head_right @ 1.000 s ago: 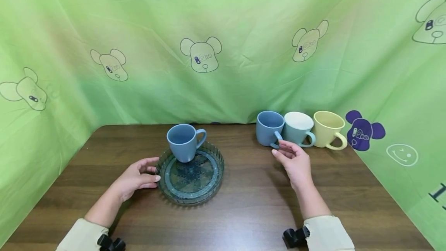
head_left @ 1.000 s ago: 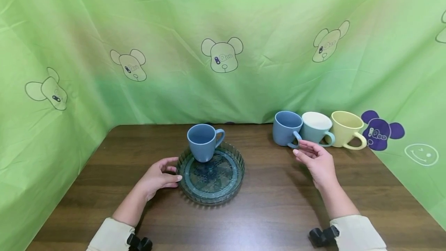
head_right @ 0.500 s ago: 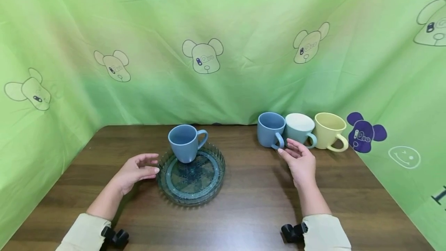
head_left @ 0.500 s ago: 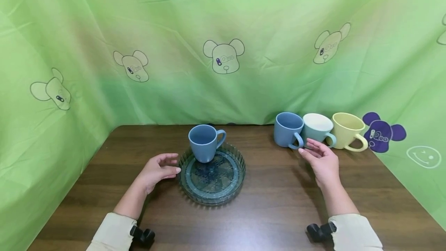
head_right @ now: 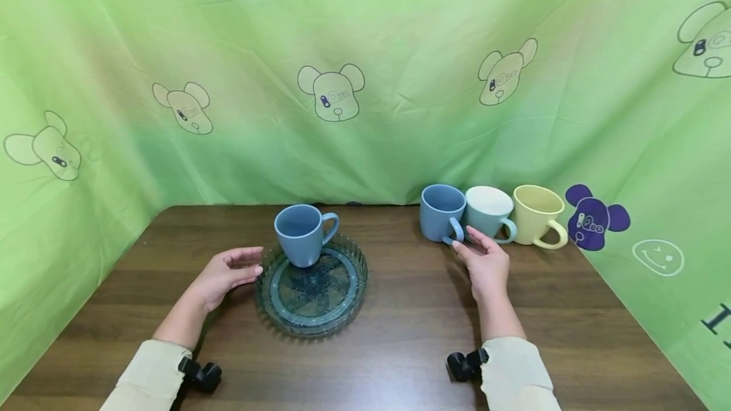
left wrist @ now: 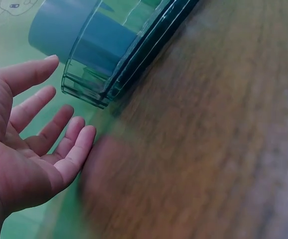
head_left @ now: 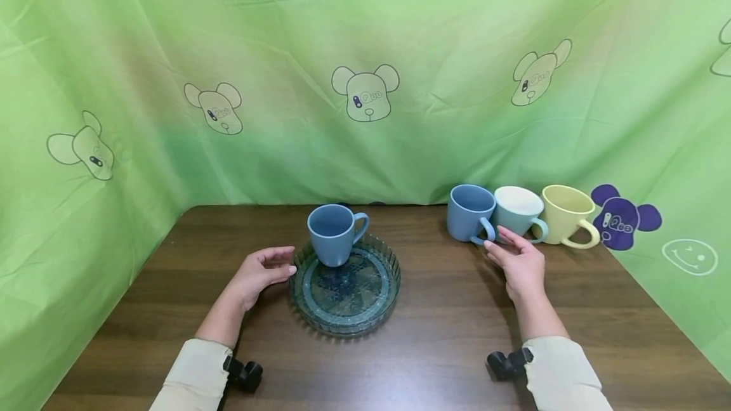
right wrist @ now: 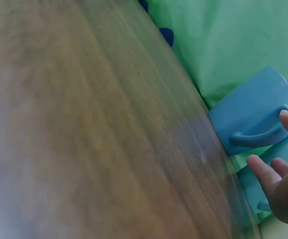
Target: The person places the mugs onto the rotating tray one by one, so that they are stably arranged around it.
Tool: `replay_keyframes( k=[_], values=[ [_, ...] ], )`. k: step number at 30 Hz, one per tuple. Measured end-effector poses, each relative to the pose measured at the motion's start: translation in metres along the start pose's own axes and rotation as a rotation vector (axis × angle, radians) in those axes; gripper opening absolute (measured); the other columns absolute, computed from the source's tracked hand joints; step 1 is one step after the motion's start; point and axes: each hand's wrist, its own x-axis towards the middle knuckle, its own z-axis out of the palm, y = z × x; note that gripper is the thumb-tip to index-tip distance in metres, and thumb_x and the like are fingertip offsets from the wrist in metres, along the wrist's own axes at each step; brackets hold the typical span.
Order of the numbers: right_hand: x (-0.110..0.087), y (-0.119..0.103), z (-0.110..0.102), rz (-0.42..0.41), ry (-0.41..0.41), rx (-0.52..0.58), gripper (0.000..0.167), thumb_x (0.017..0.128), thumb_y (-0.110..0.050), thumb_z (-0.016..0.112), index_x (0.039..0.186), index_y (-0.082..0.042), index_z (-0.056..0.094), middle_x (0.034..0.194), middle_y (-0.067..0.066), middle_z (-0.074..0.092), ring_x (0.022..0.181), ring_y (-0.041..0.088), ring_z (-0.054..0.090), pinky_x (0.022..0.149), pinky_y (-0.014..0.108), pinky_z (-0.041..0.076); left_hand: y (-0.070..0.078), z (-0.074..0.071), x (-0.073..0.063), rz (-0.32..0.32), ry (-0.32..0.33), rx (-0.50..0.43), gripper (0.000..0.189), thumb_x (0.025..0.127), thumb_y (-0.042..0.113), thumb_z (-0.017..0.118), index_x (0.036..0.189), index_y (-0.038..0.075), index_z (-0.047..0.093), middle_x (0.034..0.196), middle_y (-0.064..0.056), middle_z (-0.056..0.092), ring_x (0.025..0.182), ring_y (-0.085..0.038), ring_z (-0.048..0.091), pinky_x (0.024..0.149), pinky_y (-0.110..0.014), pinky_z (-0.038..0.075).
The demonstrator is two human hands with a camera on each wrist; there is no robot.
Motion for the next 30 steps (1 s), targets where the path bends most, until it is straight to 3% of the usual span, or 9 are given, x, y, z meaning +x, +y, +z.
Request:
replay_keyframes(
  k=[4, 12, 17, 21, 30],
  values=[
    [0.003, 0.001, 0.003, 0.041, -0.003, 0.002, 0.056, 0.08, 0.011, 0.072, 0.133, 0.004, 0.055, 0.096, -0.005, 0.064, 0.074, 0.005, 0.066, 0.067, 0.024, 0.058, -0.002, 0.0, 0.005, -0.003, -0.015, -0.005, 0.055, 0.087, 0.005, 0.07, 0.137, -0.006, 0.05, 0.134, -0.026, 0.051, 0.107, -0.021, 0.06, 0.086, -0.032, 0.055],
    [0.009, 0.004, 0.009, 0.042, 0.018, 0.001, 0.044, 0.082, 0.011, 0.07, 0.124, 0.002, 0.063, 0.086, -0.004, 0.069, 0.07, 0.006, 0.067, 0.065, 0.023, 0.058, -0.003, 0.001, 0.012, -0.048, -0.04, -0.011, 0.056, 0.088, 0.007, 0.07, 0.14, -0.002, 0.049, 0.14, -0.024, 0.047, 0.11, -0.021, 0.059, 0.084, -0.032, 0.055],
    [0.011, 0.008, 0.012, 0.041, 0.036, 0.026, 0.03, 0.082, 0.015, 0.068, 0.101, -0.008, 0.071, 0.078, -0.001, 0.069, 0.065, 0.008, 0.068, 0.062, 0.023, 0.058, -0.003, 0.002, 0.014, -0.055, -0.045, -0.002, 0.056, 0.088, 0.008, 0.07, 0.14, -0.001, 0.05, 0.14, -0.023, 0.047, 0.111, -0.022, 0.059, 0.082, -0.033, 0.056],
    [0.012, 0.009, 0.014, 0.052, 0.038, 0.044, 0.031, 0.082, 0.015, 0.067, 0.087, -0.016, 0.069, 0.075, -0.002, 0.068, 0.066, 0.008, 0.068, 0.066, 0.024, 0.058, -0.004, 0.002, 0.014, -0.055, -0.039, -0.001, 0.056, 0.088, 0.007, 0.07, 0.14, -0.001, 0.05, 0.14, -0.023, 0.048, 0.109, -0.02, 0.059, 0.081, -0.032, 0.056],
    [0.015, 0.015, 0.017, 0.017, 0.107, 0.105, 0.025, 0.086, 0.013, 0.063, 0.11, 0.01, 0.064, 0.079, -0.001, 0.068, 0.071, 0.009, 0.069, 0.068, 0.023, 0.057, -0.004, 0.003, 0.013, -0.053, -0.031, -0.001, 0.055, 0.089, 0.007, 0.069, 0.139, -0.002, 0.049, 0.138, -0.025, 0.048, 0.102, -0.016, 0.06, 0.08, -0.032, 0.056]
  ],
)
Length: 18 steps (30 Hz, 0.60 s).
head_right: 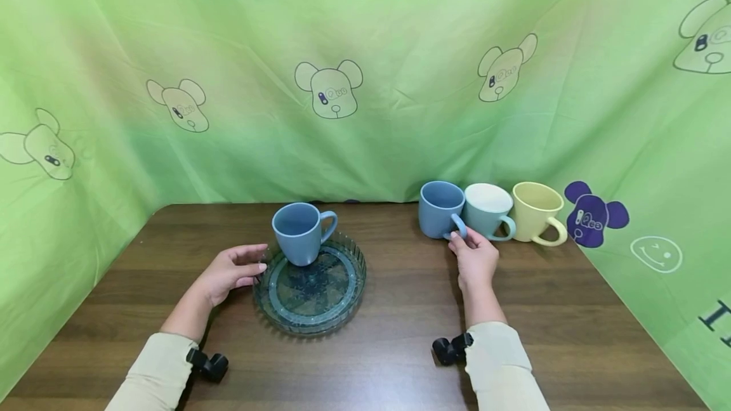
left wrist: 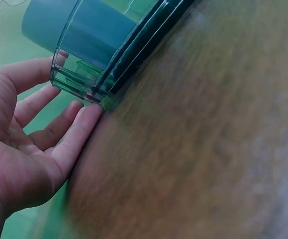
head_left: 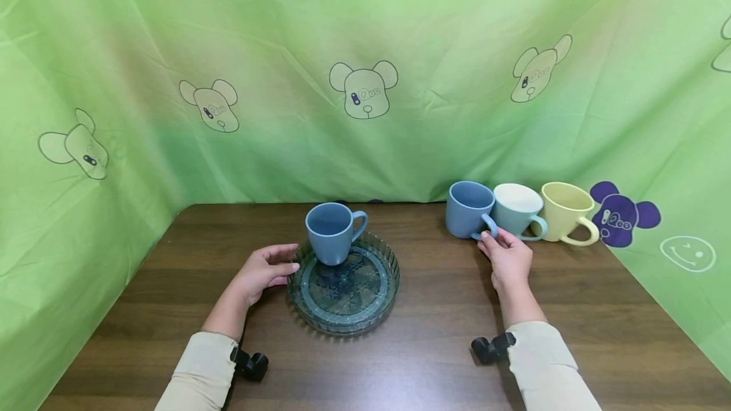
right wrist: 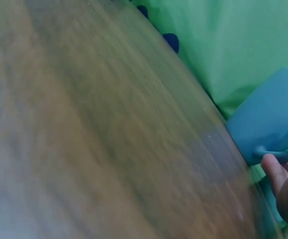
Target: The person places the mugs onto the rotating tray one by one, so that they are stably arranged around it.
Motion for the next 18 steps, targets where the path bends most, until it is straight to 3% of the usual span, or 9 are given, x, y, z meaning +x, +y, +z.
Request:
replay_keyframes(
  k=[8, 18],
  values=[
    [0.0037, 0.0092, 0.0001, -0.11, 0.054, 0.059, 0.026, 0.087, 0.014, 0.062, 0.113, 0.016, 0.061, 0.081, 0.002, 0.07, 0.07, 0.01, 0.069, 0.064, 0.024, 0.058, 0.0003, 0.0007, -0.0018, 0.003, 0.003, -0.008, 0.054, 0.089, 0.005, 0.068, 0.139, -0.003, 0.049, 0.137, -0.025, 0.048, 0.102, -0.016, 0.06, 0.08, -0.033, 0.056],
    [0.0032, 0.0088, 0.0014, -0.143, 0.04, 0.118, 0.019, 0.085, 0.016, 0.063, 0.103, 0.011, 0.067, 0.079, 0.004, 0.07, 0.068, 0.011, 0.069, 0.061, 0.024, 0.058, -0.0005, -0.0004, 0.0021, -0.009, 0.009, -0.005, 0.052, 0.088, 0.008, 0.071, 0.137, 0.0, 0.053, 0.133, -0.021, 0.053, 0.104, -0.019, 0.062, 0.079, -0.035, 0.057]
  ],
)
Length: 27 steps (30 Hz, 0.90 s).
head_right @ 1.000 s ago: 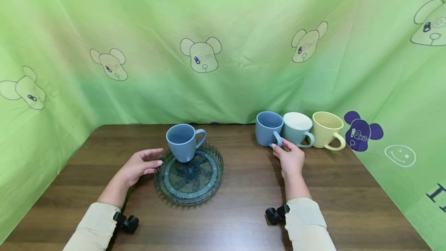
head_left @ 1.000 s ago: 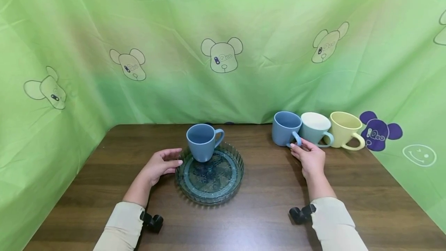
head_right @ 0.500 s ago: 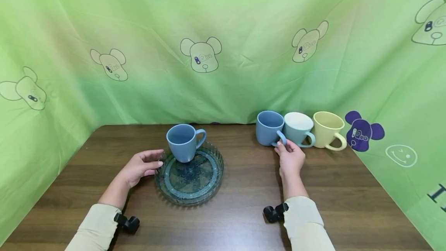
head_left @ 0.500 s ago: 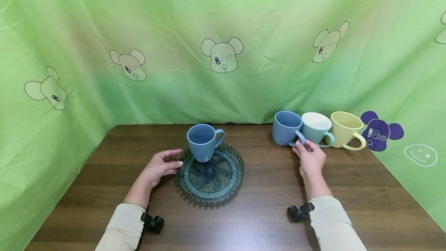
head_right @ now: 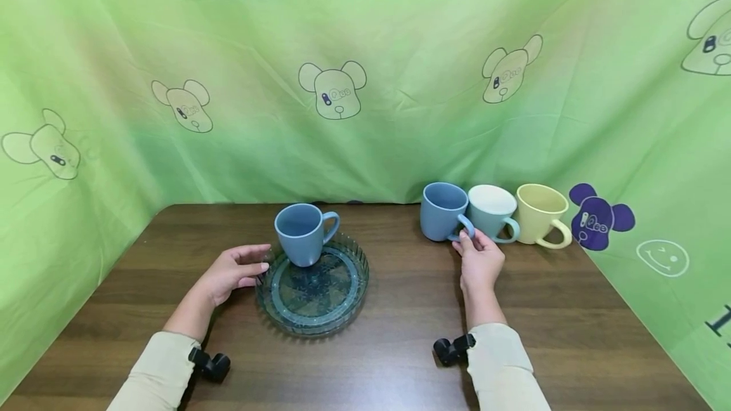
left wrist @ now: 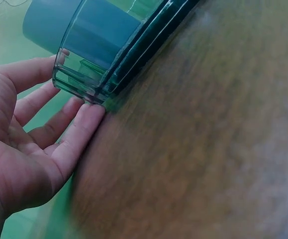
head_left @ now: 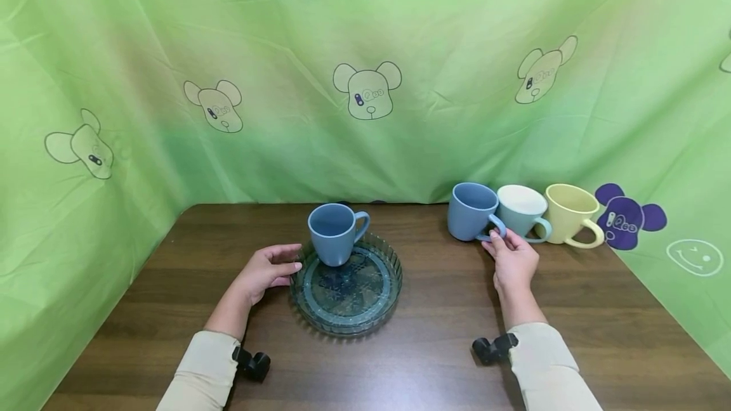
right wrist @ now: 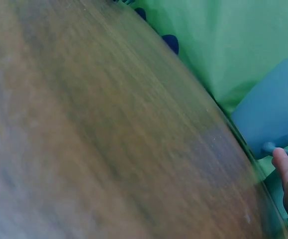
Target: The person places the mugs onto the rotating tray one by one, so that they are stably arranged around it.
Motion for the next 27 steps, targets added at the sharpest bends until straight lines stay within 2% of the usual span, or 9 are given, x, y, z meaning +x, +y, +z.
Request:
replay_keyframes(
  k=[6, 11, 18, 22, 27],
  values=[
    [-0.002, -0.003, 0.001, 0.004, -0.016, -0.025, 0.025, 0.085, 0.016, 0.062, 0.11, 0.015, 0.063, 0.079, 0.003, 0.069, 0.068, 0.01, 0.068, 0.063, 0.024, 0.058, 0.003, 0.0, 0.0, -0.003, 0.003, 0.021, 0.05, 0.089, 0.008, 0.07, 0.136, 0.0, 0.055, 0.133, -0.021, 0.055, 0.105, -0.02, 0.062, 0.079, -0.035, 0.057],
    [-0.004, -0.005, 0.0, -0.005, -0.027, -0.017, 0.02, 0.085, 0.016, 0.063, 0.103, 0.009, 0.069, 0.079, 0.004, 0.07, 0.068, 0.011, 0.069, 0.064, 0.025, 0.058, 0.007, 0.001, 0.005, 0.004, 0.003, 0.057, 0.044, 0.091, 0.007, 0.067, 0.134, -0.001, 0.057, 0.134, -0.021, 0.055, 0.107, -0.019, 0.06, 0.079, -0.034, 0.056],
    [-0.008, -0.008, -0.001, -0.004, -0.056, -0.005, 0.024, 0.085, 0.015, 0.063, 0.109, 0.014, 0.065, 0.079, 0.004, 0.07, 0.069, 0.01, 0.069, 0.064, 0.025, 0.058, 0.011, 0.005, 0.007, -0.029, 0.016, 0.065, 0.041, 0.092, 0.0, 0.062, 0.132, -0.002, 0.058, 0.137, -0.02, 0.053, 0.112, -0.02, 0.057, 0.078, -0.034, 0.056],
    [-0.011, -0.01, 0.0, 0.005, -0.059, -0.006, 0.019, 0.085, 0.016, 0.063, 0.102, 0.009, 0.069, 0.078, 0.003, 0.07, 0.069, 0.009, 0.069, 0.063, 0.025, 0.058, 0.01, 0.006, 0.007, -0.04, 0.022, 0.062, 0.041, 0.092, -0.001, 0.063, 0.132, -0.001, 0.058, 0.137, -0.019, 0.053, 0.109, -0.02, 0.059, 0.076, -0.034, 0.056],
    [-0.014, -0.01, 0.002, -0.005, -0.082, -0.028, 0.022, 0.085, 0.015, 0.063, 0.107, 0.014, 0.065, 0.078, 0.002, 0.07, 0.07, 0.01, 0.069, 0.064, 0.026, 0.058, 0.008, 0.007, 0.005, -0.053, 0.031, 0.06, 0.041, 0.092, -0.001, 0.063, 0.132, -0.001, 0.058, 0.137, -0.02, 0.053, 0.102, -0.02, 0.061, 0.073, -0.033, 0.057]
  ],
)
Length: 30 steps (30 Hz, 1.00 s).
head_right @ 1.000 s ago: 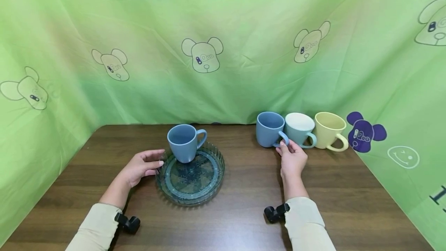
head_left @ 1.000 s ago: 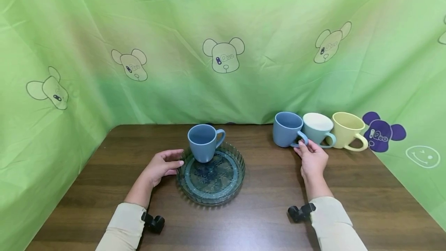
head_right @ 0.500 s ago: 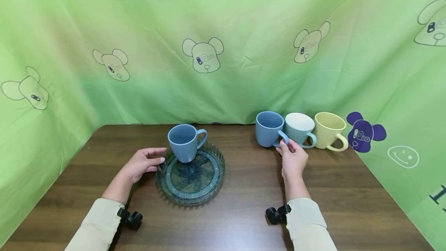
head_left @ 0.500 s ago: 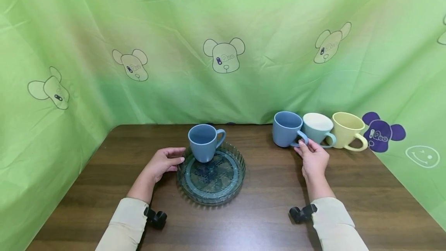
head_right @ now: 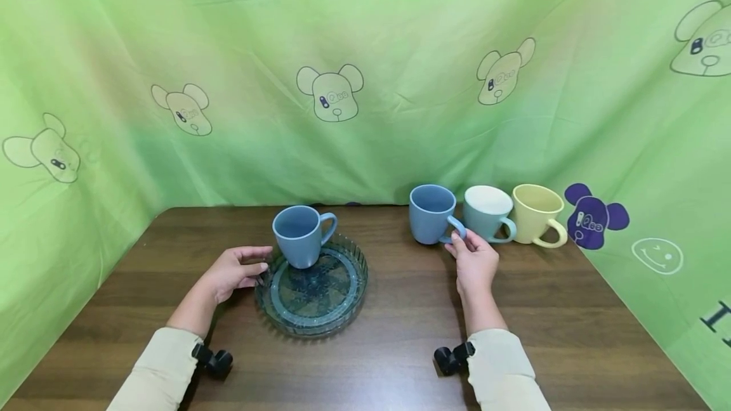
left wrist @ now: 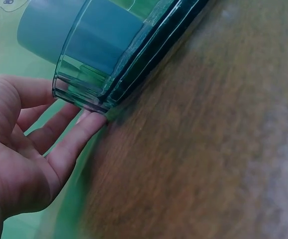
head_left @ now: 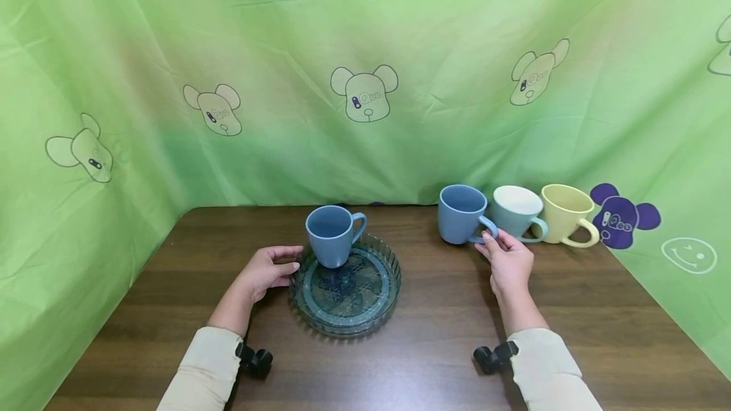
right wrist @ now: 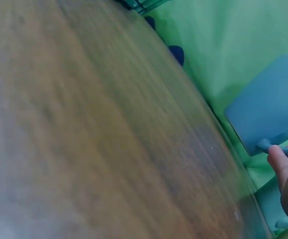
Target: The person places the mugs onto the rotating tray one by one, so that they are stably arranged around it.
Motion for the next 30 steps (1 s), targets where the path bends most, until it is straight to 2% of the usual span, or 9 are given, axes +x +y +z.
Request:
replay_keyframes(
  k=[14, 19, 26, 28, 30],
  values=[
    [-0.014, -0.006, 0.007, 0.047, -0.049, -0.029, 0.017, 0.087, 0.013, 0.063, 0.094, 0.0, 0.071, 0.078, 0.002, 0.07, 0.071, 0.012, 0.07, 0.066, 0.028, 0.059, -0.004, 0.003, -0.004, 0.014, 0.03, -0.047, 0.039, 0.092, -0.001, 0.062, 0.131, -0.003, 0.058, 0.136, -0.02, 0.054, 0.106, -0.018, 0.058, 0.075, -0.034, 0.057],
    [-0.021, -0.008, 0.011, 0.059, -0.07, -0.033, 0.02, 0.087, 0.013, 0.062, 0.09, -0.005, 0.071, 0.078, 0.002, 0.07, 0.072, 0.013, 0.07, 0.068, 0.029, 0.059, -0.006, 0.003, -0.005, 0.009, 0.041, -0.065, 0.039, 0.093, 0.001, 0.063, 0.132, -0.002, 0.058, 0.136, -0.02, 0.053, 0.101, -0.016, 0.059, 0.076, -0.033, 0.057],
    [-0.027, -0.007, 0.016, 0.068, -0.114, -0.036, 0.032, 0.088, 0.013, 0.061, 0.08, -0.016, 0.072, 0.079, 0.001, 0.071, 0.075, 0.013, 0.07, 0.068, 0.029, 0.059, -0.007, 0.003, -0.005, 0.011, 0.053, -0.08, 0.039, 0.093, 0.001, 0.063, 0.131, -0.003, 0.058, 0.135, -0.02, 0.054, 0.098, -0.014, 0.06, 0.075, -0.032, 0.057],
    [-0.028, -0.007, 0.018, 0.069, -0.12, -0.038, 0.03, 0.088, 0.013, 0.061, 0.082, -0.013, 0.073, 0.078, 0.001, 0.071, 0.075, 0.012, 0.07, 0.069, 0.029, 0.059, -0.007, 0.003, -0.005, 0.01, 0.056, -0.079, 0.039, 0.092, 0.001, 0.064, 0.131, -0.003, 0.059, 0.135, -0.02, 0.054, 0.098, -0.014, 0.06, 0.075, -0.033, 0.057],
    [-0.029, -0.007, 0.02, 0.072, -0.124, -0.039, 0.021, 0.088, 0.013, 0.061, 0.089, -0.005, 0.073, 0.078, 0.001, 0.071, 0.075, 0.012, 0.07, 0.069, 0.029, 0.059, -0.007, 0.003, -0.006, 0.01, 0.056, -0.075, 0.039, 0.093, 0.001, 0.063, 0.131, -0.002, 0.059, 0.135, -0.02, 0.054, 0.099, -0.014, 0.059, 0.076, -0.033, 0.057]
  ],
)
